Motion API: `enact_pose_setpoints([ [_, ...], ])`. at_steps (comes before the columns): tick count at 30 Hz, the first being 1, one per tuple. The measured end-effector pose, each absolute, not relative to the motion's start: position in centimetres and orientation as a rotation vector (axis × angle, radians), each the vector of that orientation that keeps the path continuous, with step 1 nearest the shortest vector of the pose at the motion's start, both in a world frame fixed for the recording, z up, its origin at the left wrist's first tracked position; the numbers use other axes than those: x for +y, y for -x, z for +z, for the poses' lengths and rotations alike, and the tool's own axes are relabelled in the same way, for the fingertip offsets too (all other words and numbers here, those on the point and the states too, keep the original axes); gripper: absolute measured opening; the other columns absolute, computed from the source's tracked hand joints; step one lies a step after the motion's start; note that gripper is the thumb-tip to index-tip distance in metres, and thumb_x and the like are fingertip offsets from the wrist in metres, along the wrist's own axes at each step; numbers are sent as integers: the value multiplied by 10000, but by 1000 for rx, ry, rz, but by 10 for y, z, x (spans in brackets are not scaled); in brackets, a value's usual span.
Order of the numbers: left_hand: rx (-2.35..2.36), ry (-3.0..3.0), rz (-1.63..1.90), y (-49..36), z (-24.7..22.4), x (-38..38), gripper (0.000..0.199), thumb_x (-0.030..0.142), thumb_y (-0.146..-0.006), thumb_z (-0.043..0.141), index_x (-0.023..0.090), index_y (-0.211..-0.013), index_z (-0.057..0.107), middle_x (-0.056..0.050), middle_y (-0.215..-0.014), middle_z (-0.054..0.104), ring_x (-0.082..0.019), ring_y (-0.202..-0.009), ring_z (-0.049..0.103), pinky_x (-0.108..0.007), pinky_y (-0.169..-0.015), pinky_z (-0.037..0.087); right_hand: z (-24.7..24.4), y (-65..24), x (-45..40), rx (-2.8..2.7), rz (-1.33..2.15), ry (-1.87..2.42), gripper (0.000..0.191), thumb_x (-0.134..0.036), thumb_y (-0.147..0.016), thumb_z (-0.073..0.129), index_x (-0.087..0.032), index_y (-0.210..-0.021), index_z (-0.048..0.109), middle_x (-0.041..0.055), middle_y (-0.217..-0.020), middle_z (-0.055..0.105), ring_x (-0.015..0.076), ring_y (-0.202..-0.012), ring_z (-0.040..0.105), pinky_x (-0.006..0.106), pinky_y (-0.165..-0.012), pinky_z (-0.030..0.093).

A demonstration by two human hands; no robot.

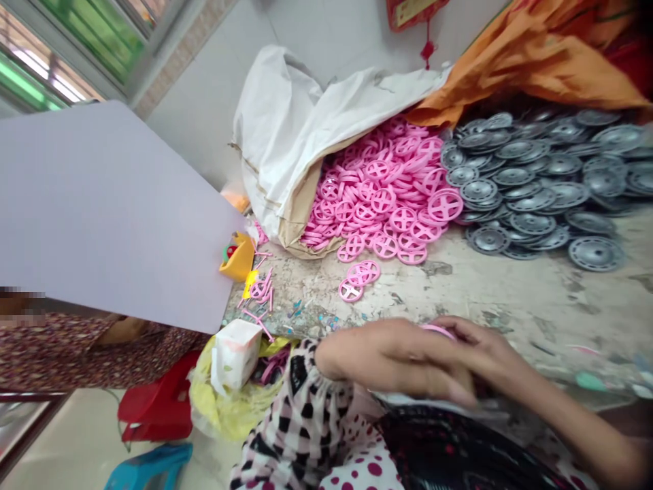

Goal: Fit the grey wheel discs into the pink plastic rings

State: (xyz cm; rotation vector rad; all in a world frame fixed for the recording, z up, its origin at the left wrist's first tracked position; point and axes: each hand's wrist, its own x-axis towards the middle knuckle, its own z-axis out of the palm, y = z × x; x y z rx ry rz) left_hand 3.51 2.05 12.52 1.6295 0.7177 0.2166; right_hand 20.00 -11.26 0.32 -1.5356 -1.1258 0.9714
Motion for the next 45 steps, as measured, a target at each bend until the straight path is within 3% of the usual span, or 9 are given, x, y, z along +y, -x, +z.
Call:
enact_pose_setpoints([
  [4, 796, -2384, 347, -45, 111, 56, 337, 295, -829, 559, 232, -1154, 626, -103, -1127, 614, -252, -1086, 557, -406, -974, 422, 1, -198, -113, -1372, 810, 1622, 338, -489, -828, 556, -267, -1060, 662, 58, -1058, 702, 270, -966, 633, 412, -851, 483],
  [7, 1131, -2695, 311, -45, 85, 84, 477, 290, -806, 593, 182, -1267, 535, -170, -1271, 521, -309, -1176, 474, -464, -1018, 363, 2, -189, -119, -1663, 606, 1663, 289, -405, -881, 513, -279, -1101, 652, 65, -1046, 696, 247, -950, 622, 397, -821, 470],
  [12, 1232, -2858, 127, -46, 49, 104, 467, 366, -835, 550, 199, -1271, 519, -133, -1238, 551, -273, -1114, 506, -399, -974, 393, 15, -169, -133, -2050, 202, 1720, 277, -245, -905, 476, -222, -1139, 621, 75, -855, 643, 226, -790, 563, 382, -714, 427],
  [17, 1243, -2855, 230, -48, 41, 111, 397, 228, -885, 405, 147, -1249, 538, -138, -1154, 624, -248, -1066, 553, -378, -970, 394, 26, -190, -138, -2007, 57, 1787, 298, -260, -911, 469, -195, -1172, 597, 96, -935, 607, 218, -843, 538, 359, -741, 422],
  [24, 1261, -2077, 719, -52, 51, 92, 298, 338, -866, 454, 176, -1038, 635, -66, -854, 683, -199, -810, 635, -313, -743, 492, 26, -322, -128, -1091, -261, 2497, 480, -418, -916, 399, -82, -1199, 590, 230, -1058, 578, 338, -994, 523, 452, -816, 403],
  [27, 1090, -1355, 620, -64, 53, 69, 257, 378, -803, 573, 155, -926, 608, -46, -770, 669, -152, -617, 636, -229, -540, 480, 27, -356, -123, -796, -192, 2761, 579, -483, -898, 404, -66, -1285, 516, 288, -1175, 531, 391, -1051, 502, 475, -806, 391],
  [30, 952, -933, 429, -73, 55, 47, 228, 313, -782, 630, 149, -926, 563, -59, -760, 679, -162, -601, 662, -221, -518, 505, 24, -368, -124, -729, -122, 2834, 554, -468, -884, 442, -94, -1284, 524, 257, -1158, 567, 383, -1057, 509, 452, -814, 394],
  [39, 727, -593, 228, -84, 48, 15, 311, 326, -902, 464, 86, -1086, 534, -162, -925, 694, -228, -832, 694, -321, -781, 554, 28, -308, -123, -496, 220, 1846, 340, -410, -743, 609, -224, -1028, 621, 43, -739, 592, 192, -633, 523, 317, -585, 397],
  [45, 660, -604, 303, -89, 52, -9, 228, 311, -862, 558, 159, -1031, 537, -85, -950, 668, -172, -821, 669, -332, -797, 552, 38, -210, -97, -870, 448, 1583, 240, -342, -823, 574, -194, -1002, 633, 32, -809, 610, 167, -731, 565, 307, -686, 458],
])
